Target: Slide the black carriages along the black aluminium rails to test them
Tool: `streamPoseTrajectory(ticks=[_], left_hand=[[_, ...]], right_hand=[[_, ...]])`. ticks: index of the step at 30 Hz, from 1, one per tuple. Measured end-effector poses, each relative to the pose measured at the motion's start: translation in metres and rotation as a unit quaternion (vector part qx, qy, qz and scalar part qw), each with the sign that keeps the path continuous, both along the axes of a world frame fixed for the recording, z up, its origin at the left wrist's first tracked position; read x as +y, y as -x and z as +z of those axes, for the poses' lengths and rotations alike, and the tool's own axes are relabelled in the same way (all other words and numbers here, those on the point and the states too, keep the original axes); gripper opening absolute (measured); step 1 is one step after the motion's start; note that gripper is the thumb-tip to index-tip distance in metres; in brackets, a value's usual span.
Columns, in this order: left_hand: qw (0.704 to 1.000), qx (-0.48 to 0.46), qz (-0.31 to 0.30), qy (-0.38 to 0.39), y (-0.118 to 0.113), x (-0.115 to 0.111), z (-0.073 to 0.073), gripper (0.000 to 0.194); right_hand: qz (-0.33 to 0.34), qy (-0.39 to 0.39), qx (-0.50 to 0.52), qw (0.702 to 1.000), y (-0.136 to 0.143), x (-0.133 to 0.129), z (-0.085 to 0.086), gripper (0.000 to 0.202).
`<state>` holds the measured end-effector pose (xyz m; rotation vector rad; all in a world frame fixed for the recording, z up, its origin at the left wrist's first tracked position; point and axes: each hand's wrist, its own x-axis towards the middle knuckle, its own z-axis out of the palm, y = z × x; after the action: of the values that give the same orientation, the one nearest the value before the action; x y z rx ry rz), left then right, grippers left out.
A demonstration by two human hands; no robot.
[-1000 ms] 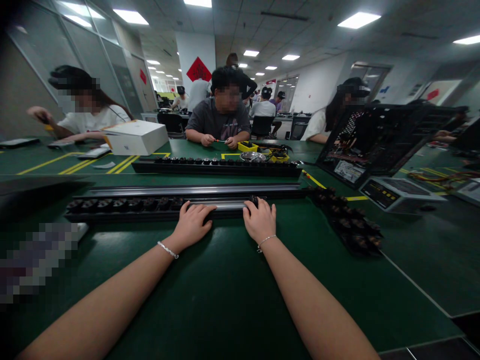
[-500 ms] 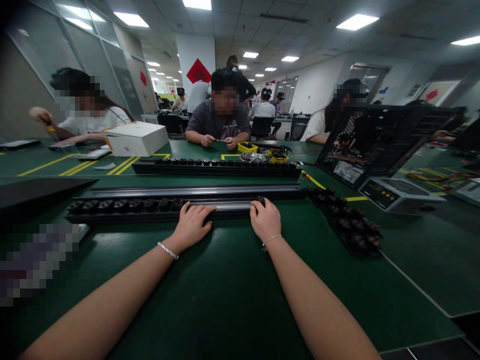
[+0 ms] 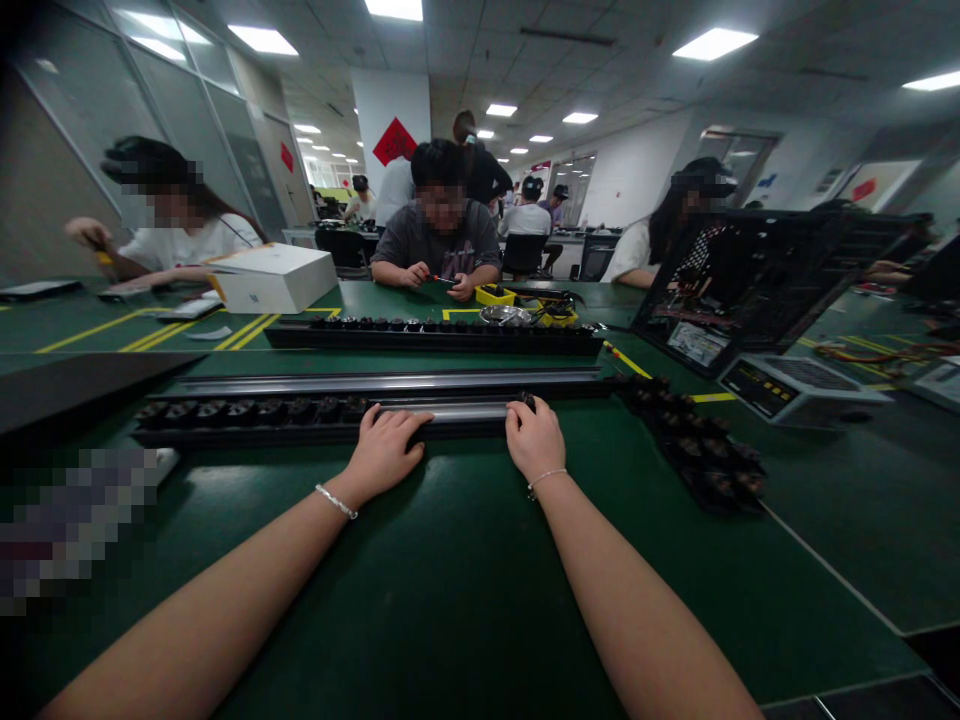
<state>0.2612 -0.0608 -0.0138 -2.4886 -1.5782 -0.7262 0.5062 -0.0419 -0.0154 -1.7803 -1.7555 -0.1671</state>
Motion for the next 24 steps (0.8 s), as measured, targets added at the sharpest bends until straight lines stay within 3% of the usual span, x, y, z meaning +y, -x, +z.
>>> streamPoseTrajectory(ticks=[24], left_hand=[[1.000,-0.005,-0.004,0.003,0.0009,-0.0002,0.0009,0.041]], right_hand=[[-0.024,0.031,0.004,0.999,0.0005,-0.0039,0.0056,0.037]])
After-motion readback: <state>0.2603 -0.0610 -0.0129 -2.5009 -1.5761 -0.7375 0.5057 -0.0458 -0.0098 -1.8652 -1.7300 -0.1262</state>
